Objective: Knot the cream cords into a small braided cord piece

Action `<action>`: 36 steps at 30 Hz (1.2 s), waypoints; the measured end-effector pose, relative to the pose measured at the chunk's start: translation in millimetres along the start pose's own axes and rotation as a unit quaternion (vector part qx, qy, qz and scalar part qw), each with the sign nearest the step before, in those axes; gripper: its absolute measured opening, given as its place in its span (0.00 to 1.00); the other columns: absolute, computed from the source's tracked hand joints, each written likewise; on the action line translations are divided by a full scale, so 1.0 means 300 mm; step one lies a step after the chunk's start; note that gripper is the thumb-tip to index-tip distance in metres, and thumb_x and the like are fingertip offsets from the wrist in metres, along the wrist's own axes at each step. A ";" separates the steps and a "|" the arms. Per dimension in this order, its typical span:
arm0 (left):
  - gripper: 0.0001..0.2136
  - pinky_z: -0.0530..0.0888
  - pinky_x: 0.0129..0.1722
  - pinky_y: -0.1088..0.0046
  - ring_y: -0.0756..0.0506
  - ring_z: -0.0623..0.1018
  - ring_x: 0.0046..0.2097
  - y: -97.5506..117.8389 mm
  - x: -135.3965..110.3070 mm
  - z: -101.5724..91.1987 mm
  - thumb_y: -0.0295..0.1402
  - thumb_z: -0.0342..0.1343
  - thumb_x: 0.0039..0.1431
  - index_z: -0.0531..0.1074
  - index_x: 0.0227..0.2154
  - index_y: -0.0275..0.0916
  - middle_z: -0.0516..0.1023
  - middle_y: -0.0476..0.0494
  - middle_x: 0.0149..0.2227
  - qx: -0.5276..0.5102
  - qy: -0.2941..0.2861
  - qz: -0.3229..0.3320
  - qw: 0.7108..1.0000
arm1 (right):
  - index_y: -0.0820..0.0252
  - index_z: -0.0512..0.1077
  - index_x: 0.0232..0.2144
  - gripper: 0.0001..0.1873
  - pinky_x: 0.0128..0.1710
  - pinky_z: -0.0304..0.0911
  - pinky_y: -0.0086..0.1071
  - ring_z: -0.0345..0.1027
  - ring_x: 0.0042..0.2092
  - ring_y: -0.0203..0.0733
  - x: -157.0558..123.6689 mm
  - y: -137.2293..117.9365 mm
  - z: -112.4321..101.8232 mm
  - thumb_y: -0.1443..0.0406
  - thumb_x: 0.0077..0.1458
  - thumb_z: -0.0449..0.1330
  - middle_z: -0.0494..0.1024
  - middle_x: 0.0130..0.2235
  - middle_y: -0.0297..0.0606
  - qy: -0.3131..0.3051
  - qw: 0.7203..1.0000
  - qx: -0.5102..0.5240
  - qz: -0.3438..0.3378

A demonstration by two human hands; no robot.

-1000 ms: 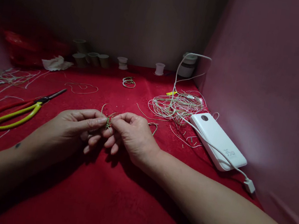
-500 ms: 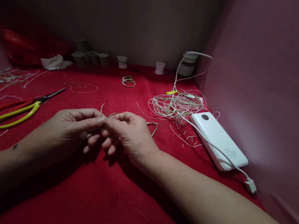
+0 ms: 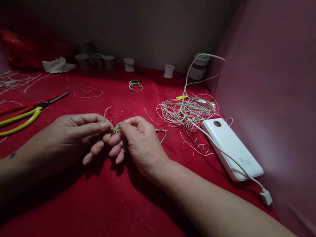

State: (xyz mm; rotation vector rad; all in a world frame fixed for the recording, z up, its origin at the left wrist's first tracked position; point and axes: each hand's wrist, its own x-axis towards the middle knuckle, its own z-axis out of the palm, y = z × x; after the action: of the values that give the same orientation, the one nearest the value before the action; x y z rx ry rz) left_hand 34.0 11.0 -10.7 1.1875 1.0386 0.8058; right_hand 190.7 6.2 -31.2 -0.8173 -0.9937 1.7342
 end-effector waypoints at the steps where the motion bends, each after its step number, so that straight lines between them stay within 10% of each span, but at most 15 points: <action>1: 0.11 0.65 0.15 0.80 0.54 0.68 0.14 0.000 0.000 0.000 0.35 0.56 0.59 0.71 0.23 0.36 0.72 0.51 0.15 0.000 0.004 0.000 1.000 | 0.59 0.60 0.30 0.06 0.13 0.62 0.22 0.67 0.17 0.31 0.000 0.000 -0.001 0.68 0.60 0.51 0.74 0.21 0.28 -0.002 1.000 -0.003 -0.002; 25: 0.11 0.61 0.14 0.80 0.53 0.66 0.16 0.005 0.005 -0.015 0.39 0.59 0.55 0.70 0.23 0.38 0.72 0.50 0.17 0.119 0.038 -0.009 0.992 | 0.55 0.55 0.32 0.07 0.11 0.54 0.20 0.60 0.12 0.31 -0.022 -0.033 -0.003 0.68 0.64 0.45 0.71 0.15 0.25 0.034 0.990 -0.131 -0.029; 32: 0.11 0.66 0.19 0.81 0.53 0.69 0.21 0.064 -0.033 0.005 0.33 0.63 0.47 0.70 0.34 0.43 0.73 0.54 0.25 0.217 0.233 0.159 0.934 | 0.55 0.56 0.31 0.07 0.12 0.55 0.21 0.59 0.13 0.30 -0.038 -0.023 0.010 0.68 0.62 0.48 0.67 0.15 0.23 0.016 0.983 -0.167 -0.076; 36: 0.11 0.67 0.18 0.78 0.50 0.72 0.21 0.055 -0.038 0.012 0.33 0.61 0.50 0.70 0.38 0.42 0.75 0.51 0.23 0.154 0.094 0.099 0.979 | 0.55 0.57 0.31 0.06 0.13 0.56 0.22 0.59 0.14 0.30 -0.043 -0.019 0.005 0.67 0.62 0.49 0.66 0.16 0.22 0.013 0.978 -0.187 -0.093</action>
State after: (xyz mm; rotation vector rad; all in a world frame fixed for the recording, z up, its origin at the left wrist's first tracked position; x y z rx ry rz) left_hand 34.0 2.9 7.9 1.5182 1.2458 0.9515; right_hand 195.9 -5.0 -24.2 -0.9454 -1.3577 1.3930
